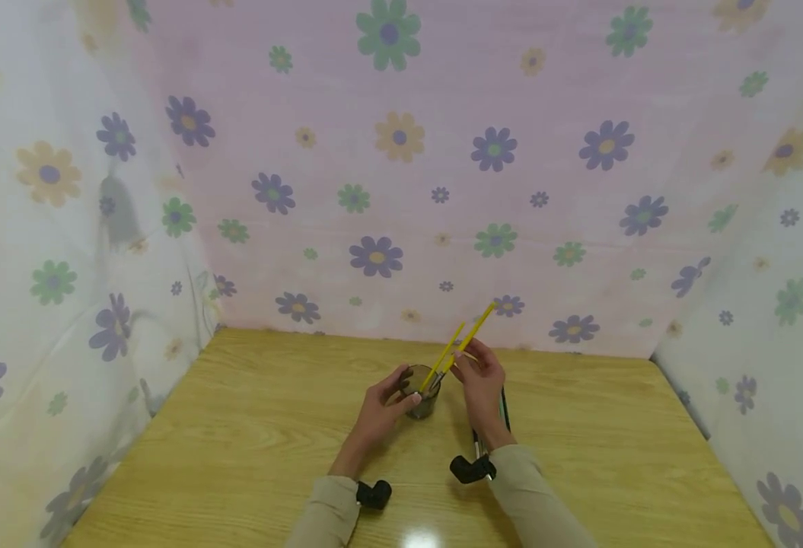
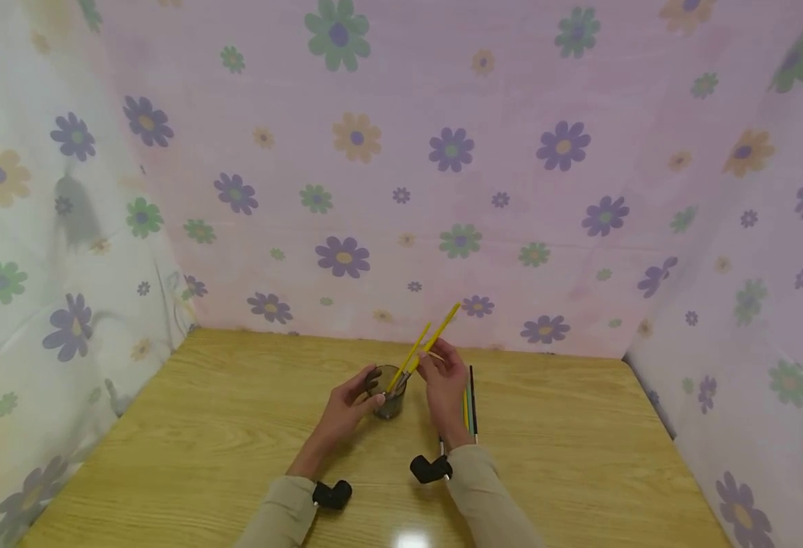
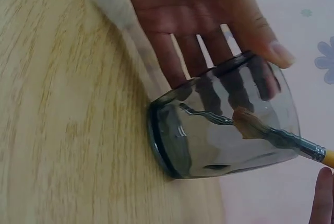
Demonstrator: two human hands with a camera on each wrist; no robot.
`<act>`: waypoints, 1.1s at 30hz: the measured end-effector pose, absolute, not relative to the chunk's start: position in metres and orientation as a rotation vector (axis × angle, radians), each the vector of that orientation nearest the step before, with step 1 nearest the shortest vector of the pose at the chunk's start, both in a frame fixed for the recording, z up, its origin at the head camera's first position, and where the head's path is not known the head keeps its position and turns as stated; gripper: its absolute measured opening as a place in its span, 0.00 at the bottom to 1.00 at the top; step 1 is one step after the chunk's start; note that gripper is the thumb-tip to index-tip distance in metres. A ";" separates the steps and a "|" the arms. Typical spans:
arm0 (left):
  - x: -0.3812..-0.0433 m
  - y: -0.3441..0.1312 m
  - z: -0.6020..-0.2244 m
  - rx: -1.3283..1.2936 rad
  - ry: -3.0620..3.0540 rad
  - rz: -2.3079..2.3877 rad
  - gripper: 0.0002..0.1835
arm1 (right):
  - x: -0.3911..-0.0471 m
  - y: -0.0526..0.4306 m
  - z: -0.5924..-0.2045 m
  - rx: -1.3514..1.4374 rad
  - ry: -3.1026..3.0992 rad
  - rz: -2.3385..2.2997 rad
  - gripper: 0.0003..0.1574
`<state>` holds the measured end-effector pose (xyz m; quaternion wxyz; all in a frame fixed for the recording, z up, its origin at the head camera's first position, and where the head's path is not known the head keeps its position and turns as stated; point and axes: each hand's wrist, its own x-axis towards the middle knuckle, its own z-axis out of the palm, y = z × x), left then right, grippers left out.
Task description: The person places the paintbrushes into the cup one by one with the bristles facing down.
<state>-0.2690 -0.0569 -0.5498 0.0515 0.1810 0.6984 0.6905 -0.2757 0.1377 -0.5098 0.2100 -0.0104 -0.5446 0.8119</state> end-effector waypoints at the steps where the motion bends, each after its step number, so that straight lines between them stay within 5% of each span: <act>1: -0.270 -0.057 -0.549 0.543 2.130 2.100 0.37 | -0.277 0.136 -0.511 -0.021 -1.521 2.241 0.21; 20: -0.270 -0.058 -0.547 0.549 2.158 2.090 0.37 | -0.273 0.122 -0.527 0.041 -1.736 2.100 0.23; 33: -0.270 -0.056 -0.547 0.562 2.177 2.092 0.35 | -0.238 0.155 -0.528 -0.168 -1.734 2.381 0.30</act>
